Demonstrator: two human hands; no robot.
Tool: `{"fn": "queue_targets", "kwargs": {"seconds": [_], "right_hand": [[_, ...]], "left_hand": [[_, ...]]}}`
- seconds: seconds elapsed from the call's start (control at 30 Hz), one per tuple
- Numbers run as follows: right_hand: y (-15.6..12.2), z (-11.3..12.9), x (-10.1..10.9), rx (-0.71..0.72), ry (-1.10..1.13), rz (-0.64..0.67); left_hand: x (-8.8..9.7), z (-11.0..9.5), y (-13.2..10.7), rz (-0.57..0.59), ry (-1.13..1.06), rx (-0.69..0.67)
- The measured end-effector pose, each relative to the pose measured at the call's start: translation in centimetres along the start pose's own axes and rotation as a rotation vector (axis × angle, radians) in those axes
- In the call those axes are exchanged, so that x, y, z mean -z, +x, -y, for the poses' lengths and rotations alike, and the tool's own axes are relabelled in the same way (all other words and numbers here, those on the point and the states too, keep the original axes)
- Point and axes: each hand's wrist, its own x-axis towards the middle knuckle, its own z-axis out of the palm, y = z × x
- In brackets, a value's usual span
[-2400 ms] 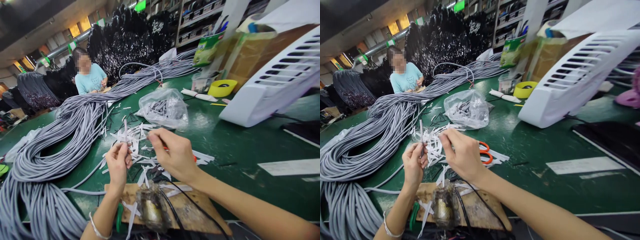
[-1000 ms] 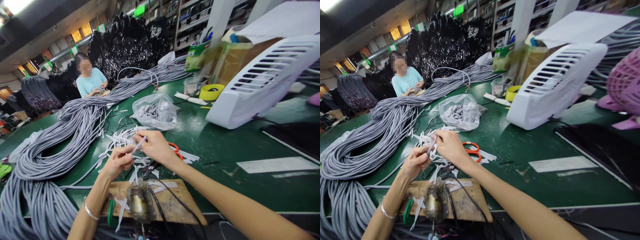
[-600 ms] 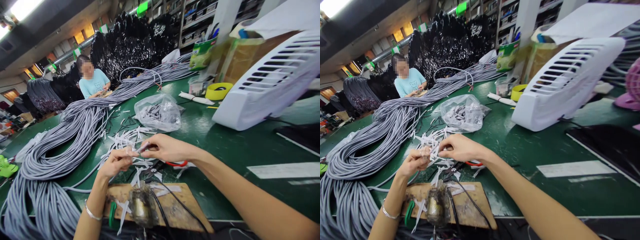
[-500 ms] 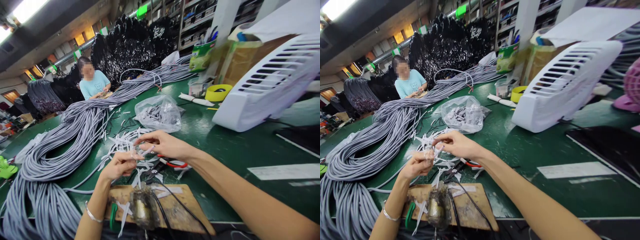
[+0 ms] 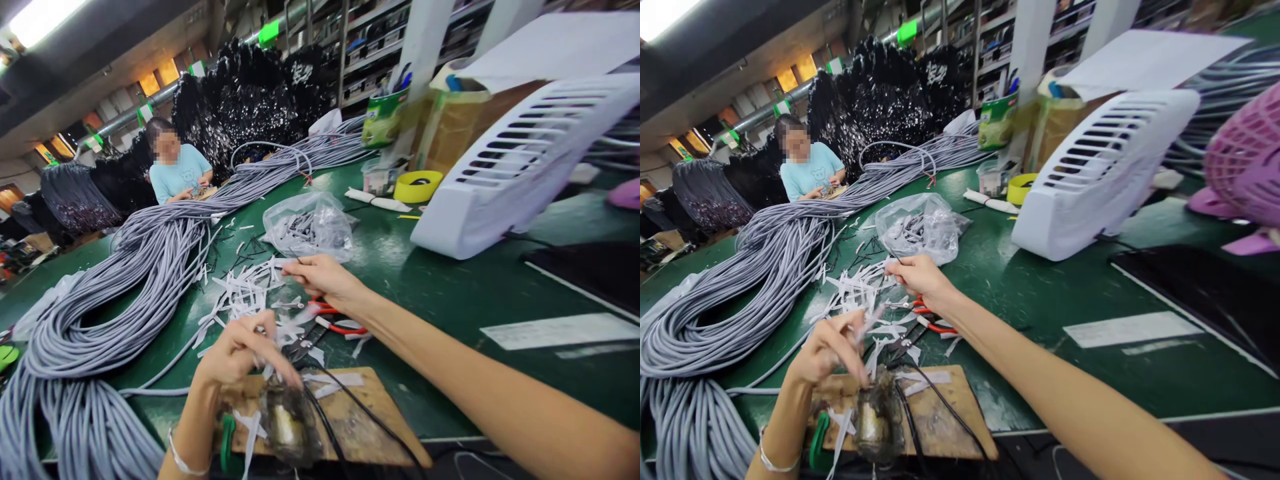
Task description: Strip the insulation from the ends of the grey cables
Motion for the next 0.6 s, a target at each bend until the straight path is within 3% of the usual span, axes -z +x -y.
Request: {"fn": "queue_targets", "kwargs": {"seconds": [0.07, 0.13, 0.2, 0.3, 0.4, 0.5, 0.6], "right_hand": [[-0.2, 0.0, 0.0, 0.096, 0.000, -0.097], [-1.3, 0.3, -0.6, 0.280, -0.058, -0.191], [-2.8, 0.5, -1.5, 0.454, -0.169, -0.173], [-4.5, 0.6, -2.6, 0.554, -0.302, -0.058], [-4.8, 0.5, -2.9, 0.558, -0.376, -0.025], [-4.6, 0.5, -2.8, 0.494, -0.393, 0.027], [-4.5, 0.6, -2.7, 0.451, -0.386, 0.082]], "left_hand": [[0.0, 0.5, 0.3, -0.307, -0.039, 0.005], [0.0, 1.0, 0.5, -0.574, -0.007, -0.002], [-0.1, 1.5, 0.6, -0.691, 0.150, -0.052], [-0.5, 1.7, 0.3, -0.717, 0.531, -0.172], [-1.0, 1.7, -0.1, -0.644, 0.851, -0.256], [-1.4, 1.9, -0.3, -0.566, 0.974, -0.264], [-1.5, 2.0, -0.2, -0.563, 0.987, -0.258]]}}
